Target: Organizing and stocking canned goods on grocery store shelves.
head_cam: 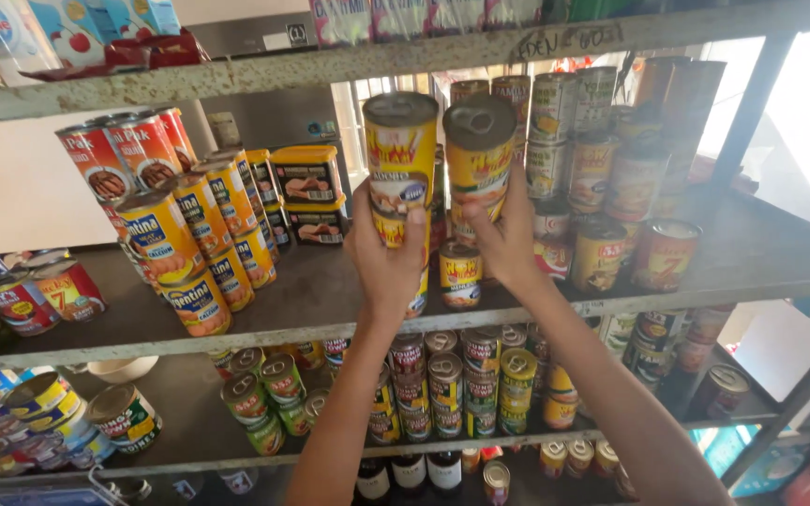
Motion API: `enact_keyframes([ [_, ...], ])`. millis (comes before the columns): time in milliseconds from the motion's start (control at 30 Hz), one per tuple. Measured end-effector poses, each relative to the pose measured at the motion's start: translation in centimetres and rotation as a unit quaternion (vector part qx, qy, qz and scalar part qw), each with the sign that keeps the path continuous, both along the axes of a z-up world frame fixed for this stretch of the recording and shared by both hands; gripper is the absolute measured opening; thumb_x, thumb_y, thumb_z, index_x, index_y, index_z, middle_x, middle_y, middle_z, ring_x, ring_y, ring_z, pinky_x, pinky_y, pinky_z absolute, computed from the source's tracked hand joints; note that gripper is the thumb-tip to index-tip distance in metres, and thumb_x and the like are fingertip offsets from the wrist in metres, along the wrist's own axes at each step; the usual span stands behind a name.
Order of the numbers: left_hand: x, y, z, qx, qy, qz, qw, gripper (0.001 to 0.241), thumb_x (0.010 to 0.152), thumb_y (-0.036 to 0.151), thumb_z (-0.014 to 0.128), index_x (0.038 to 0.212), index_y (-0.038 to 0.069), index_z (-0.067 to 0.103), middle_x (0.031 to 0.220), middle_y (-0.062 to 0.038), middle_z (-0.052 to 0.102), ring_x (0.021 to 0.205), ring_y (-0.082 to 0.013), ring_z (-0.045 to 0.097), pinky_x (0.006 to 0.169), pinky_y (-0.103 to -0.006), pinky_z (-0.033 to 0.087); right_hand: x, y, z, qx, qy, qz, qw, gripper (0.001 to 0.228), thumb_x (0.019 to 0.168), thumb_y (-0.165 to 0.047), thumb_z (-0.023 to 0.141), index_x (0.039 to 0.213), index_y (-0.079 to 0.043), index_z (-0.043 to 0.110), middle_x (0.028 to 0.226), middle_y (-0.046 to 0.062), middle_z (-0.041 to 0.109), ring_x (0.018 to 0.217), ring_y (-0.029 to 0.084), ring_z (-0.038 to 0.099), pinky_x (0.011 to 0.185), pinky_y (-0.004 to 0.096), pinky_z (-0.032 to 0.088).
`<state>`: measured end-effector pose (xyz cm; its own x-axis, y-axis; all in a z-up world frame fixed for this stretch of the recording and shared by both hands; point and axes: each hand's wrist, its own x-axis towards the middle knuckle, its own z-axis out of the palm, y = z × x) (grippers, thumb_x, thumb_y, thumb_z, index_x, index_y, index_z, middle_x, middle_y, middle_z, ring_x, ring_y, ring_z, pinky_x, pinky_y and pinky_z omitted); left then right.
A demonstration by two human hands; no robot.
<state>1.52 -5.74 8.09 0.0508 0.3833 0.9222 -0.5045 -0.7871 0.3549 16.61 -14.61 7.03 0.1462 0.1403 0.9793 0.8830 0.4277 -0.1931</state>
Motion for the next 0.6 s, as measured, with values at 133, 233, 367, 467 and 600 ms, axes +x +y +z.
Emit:
enact_keyframes([
  [133,-0.7,-0.9,0.0,-0.017,0.007,0.001,1.0,0.049,0.1,0.018,0.07,0.139,-0.003,0.05,0.108,-0.013,0.074,0.099,-0.0186,0.073,0.088,-0.0343,0.059,-0.3,-1.5,-0.5,-0.031,0.088,0.001,0.996,0.064,0.105,-0.053,0.06,0.14,-0.001,0.046,0.124,0.013,0.067,0.116,0.019,0.066,0.104,0.035,0.053],
  [233,-1.5,-1.7,-1.2,-0.04,0.005,-0.017,0.999,0.05,0.103,0.021,0.067,0.142,-0.004,0.049,0.111,-0.013,0.073,0.101,-0.0179,0.071,0.09,-0.0336,0.057,-1.6,-3.5,-1.1,0.003,0.081,0.031,0.996,0.067,0.11,-0.05,0.056,0.15,0.001,0.038,0.138,0.013,0.06,0.128,0.019,0.058,0.113,0.035,0.046],
  [367,-3.3,-3.6,-5.4,-0.078,0.024,-0.065,0.995,0.053,0.107,0.031,0.062,0.145,-0.004,0.048,0.12,-0.012,0.068,0.107,-0.0185,0.065,0.095,-0.0341,0.055,-2.6,-7.6,-4.3,-0.001,0.104,0.026,0.994,0.06,0.116,-0.043,0.051,0.154,0.002,0.037,0.145,0.012,0.055,0.136,0.019,0.052,0.119,0.034,0.04],
  [467,-4.7,-5.7,-10.2,-0.156,0.064,-0.157,0.973,0.061,0.104,0.04,0.061,0.146,-0.001,0.047,0.12,-0.012,0.066,0.102,-0.0193,0.064,0.089,-0.0356,0.055,-2.8,-11.1,-9.8,-0.057,0.199,0.087,0.975,0.056,0.113,-0.043,0.05,0.147,0.001,0.041,0.136,0.01,0.06,0.124,0.019,0.058,0.109,0.035,0.046],
  [600,-6.0,-9.7,-17.0,-0.223,0.124,-0.28,0.926,0.069,0.101,0.052,0.061,0.147,0.002,0.047,0.117,-0.01,0.066,0.096,-0.0188,0.065,0.082,-0.0362,0.056,-4.9,-15.8,-17.9,-0.149,0.252,0.081,0.953,0.056,0.112,-0.043,0.047,0.147,0.001,0.045,0.138,0.008,0.059,0.126,0.016,0.055,0.11,0.034,0.044],
])
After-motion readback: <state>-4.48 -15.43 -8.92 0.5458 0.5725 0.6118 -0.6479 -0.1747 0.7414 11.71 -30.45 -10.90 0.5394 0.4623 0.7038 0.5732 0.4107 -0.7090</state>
